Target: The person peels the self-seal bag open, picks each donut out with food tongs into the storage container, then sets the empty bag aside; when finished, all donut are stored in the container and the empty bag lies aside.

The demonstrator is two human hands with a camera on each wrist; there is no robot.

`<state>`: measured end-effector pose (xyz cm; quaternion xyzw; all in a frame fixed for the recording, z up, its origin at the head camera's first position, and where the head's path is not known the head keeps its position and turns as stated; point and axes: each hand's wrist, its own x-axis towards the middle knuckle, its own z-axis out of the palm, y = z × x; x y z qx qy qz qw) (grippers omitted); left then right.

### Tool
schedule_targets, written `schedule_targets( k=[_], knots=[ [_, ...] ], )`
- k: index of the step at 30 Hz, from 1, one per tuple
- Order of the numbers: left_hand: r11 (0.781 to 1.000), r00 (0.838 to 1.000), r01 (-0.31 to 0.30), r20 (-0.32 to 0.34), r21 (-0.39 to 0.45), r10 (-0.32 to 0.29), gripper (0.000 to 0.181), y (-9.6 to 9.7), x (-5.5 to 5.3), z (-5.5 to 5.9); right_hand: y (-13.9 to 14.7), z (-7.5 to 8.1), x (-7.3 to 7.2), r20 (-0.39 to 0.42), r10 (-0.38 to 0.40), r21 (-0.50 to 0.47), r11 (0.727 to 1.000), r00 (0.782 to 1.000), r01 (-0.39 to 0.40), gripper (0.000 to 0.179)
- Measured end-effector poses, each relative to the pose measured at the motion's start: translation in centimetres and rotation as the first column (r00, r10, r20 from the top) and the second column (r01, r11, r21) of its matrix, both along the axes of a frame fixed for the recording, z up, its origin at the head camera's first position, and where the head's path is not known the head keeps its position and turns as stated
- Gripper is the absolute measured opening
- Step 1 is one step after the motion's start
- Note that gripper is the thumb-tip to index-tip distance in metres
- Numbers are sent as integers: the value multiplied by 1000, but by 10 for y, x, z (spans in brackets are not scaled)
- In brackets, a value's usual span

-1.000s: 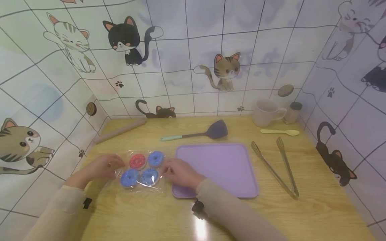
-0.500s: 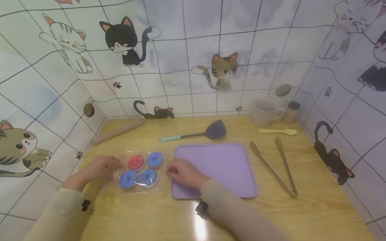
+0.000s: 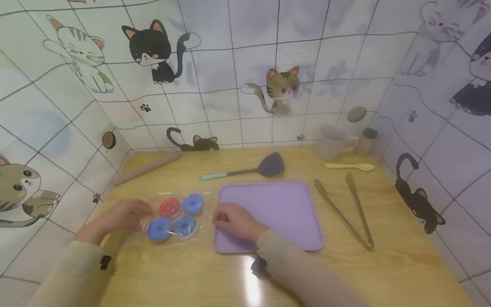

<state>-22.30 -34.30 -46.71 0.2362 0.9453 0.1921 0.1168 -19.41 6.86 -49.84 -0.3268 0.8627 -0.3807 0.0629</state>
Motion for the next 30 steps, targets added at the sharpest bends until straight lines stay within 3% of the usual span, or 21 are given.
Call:
schedule_targets(
  k=[11, 19, 27, 30],
  knots=[
    [999, 998, -50, 44, -14, 50, 46, 6, -3, 1, 9, 1, 3, -16, -10, 12, 1000, 1000, 10, 9],
    [999, 997, -52, 51, -14, 53, 47, 6, 0, 4, 8, 5, -1, 82, 2, -139, 990, 997, 10, 18],
    [999, 999, -26, 28, -19, 26, 46, 5, 1, 5, -2, 7, -9, 120, -35, -128, 990, 992, 50, 19],
    [999, 999, -29, 34, -16, 30, 47, 5, 1, 4, -8, 7, -14, 98, -46, -115, 992, 994, 57, 20]
  ],
)
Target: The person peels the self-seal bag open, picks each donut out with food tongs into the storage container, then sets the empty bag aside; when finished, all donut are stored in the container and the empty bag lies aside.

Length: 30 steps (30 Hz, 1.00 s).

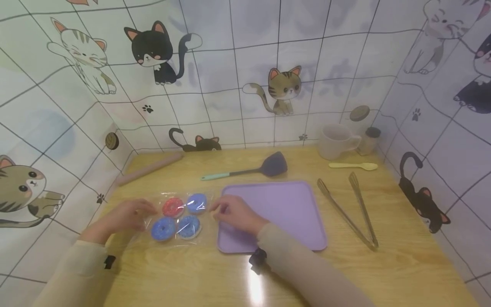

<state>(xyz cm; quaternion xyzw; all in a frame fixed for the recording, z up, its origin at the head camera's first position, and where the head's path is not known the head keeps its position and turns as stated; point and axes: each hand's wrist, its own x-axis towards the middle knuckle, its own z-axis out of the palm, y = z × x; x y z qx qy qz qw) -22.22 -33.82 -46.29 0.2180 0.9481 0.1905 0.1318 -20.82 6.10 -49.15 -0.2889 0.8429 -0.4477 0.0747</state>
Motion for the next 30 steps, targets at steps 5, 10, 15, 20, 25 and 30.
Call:
schedule_targets(
  k=[5, 10, 15, 20, 25, 30],
  knots=[
    [1000, 1000, -12, 2, 9, 12, 47, 0, 2, 1, -10, 0, -10, -65, 38, 25, 999, 997, -36, 24],
    [1000, 1000, -13, -2, 13, 13, 46, 1, 3, 1, -17, 2, -17, -86, 62, 58, 997, 994, -57, 27],
    [1000, 1000, -16, 8, 3, 16, 45, 1, 2, 0, -21, 3, -20, -91, 52, 123, 992, 994, -41, 22],
    [999, 999, -36, 20, -13, 36, 45, 3, 0, -2, -22, 3, -22, -103, 46, 160, 987, 994, -29, 16],
    [999, 999, -38, 24, -9, 38, 44, 4, 0, -1, -23, 2, -24, -111, 22, 182, 983, 994, -1, 11],
    [999, 999, -40, 23, -8, 40, 45, 4, 1, 0, -20, 1, -22, -124, -9, 180, 983, 992, 32, 6]
  ],
)
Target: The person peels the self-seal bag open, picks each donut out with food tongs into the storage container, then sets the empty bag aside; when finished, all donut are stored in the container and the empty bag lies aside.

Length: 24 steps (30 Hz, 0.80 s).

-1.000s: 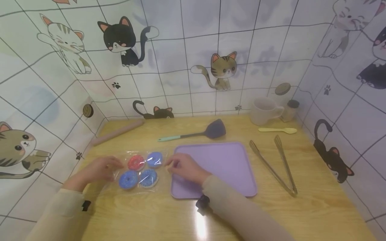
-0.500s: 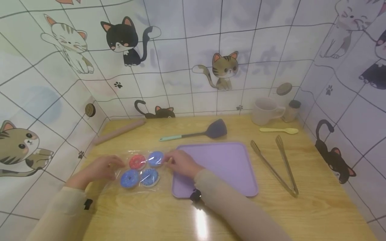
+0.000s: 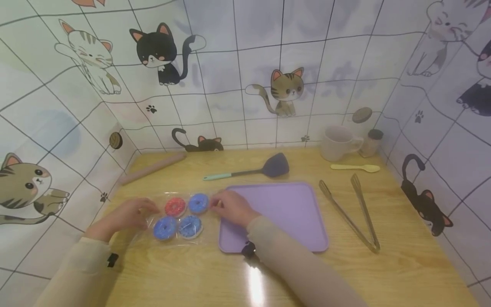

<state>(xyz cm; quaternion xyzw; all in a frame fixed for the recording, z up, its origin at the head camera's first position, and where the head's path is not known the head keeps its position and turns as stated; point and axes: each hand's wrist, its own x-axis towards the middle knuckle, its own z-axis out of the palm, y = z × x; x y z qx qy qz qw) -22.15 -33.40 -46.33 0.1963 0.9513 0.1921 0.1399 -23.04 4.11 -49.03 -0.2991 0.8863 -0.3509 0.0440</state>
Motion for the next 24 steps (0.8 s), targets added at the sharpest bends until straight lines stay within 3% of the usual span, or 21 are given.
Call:
schedule_targets(
  k=[13, 24],
  knots=[
    [1000, 1000, -2, -12, -3, 2, 46, -1, -2, -3, 12, -1, 2, -13, -58, -35, 998, 998, 58, 7],
    [1000, 1000, -1, -14, -22, 1, 46, -3, -4, -6, 20, -3, 4, -18, -71, 26, 997, 997, 71, 5]
  ],
)
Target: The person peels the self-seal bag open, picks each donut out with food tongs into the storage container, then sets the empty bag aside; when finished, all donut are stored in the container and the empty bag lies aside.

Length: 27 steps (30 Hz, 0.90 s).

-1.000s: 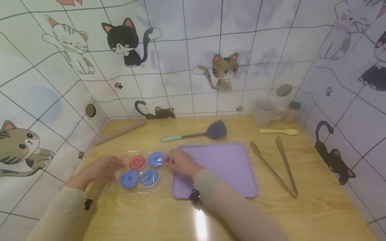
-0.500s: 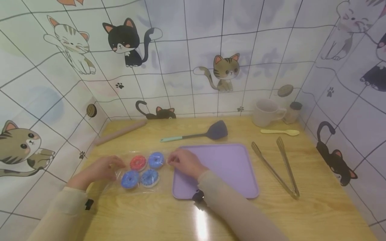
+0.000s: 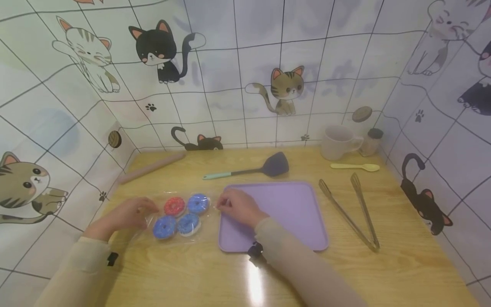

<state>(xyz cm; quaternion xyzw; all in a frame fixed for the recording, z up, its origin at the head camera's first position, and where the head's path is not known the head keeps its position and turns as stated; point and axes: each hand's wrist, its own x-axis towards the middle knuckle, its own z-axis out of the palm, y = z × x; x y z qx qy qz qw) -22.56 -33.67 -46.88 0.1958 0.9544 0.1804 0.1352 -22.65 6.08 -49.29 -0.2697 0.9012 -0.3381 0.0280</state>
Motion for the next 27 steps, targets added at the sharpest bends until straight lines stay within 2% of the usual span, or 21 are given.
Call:
schedule_targets(
  k=[12, 19, 27],
  knots=[
    [1000, 1000, 2, 8, 18, -2, 46, 3, 3, 5, 7, -1, 2, 28, -1, -1, 1000, 1000, 1, 3],
    [999, 1000, 3, 22, 36, -3, 46, 4, 4, 9, 10, -1, 5, 41, -28, 8, 1000, 999, 28, 5],
    [999, 999, -3, 36, 37, 2, 47, 4, 3, 8, 12, -4, 6, 83, -38, -12, 999, 996, 39, 4]
  ],
)
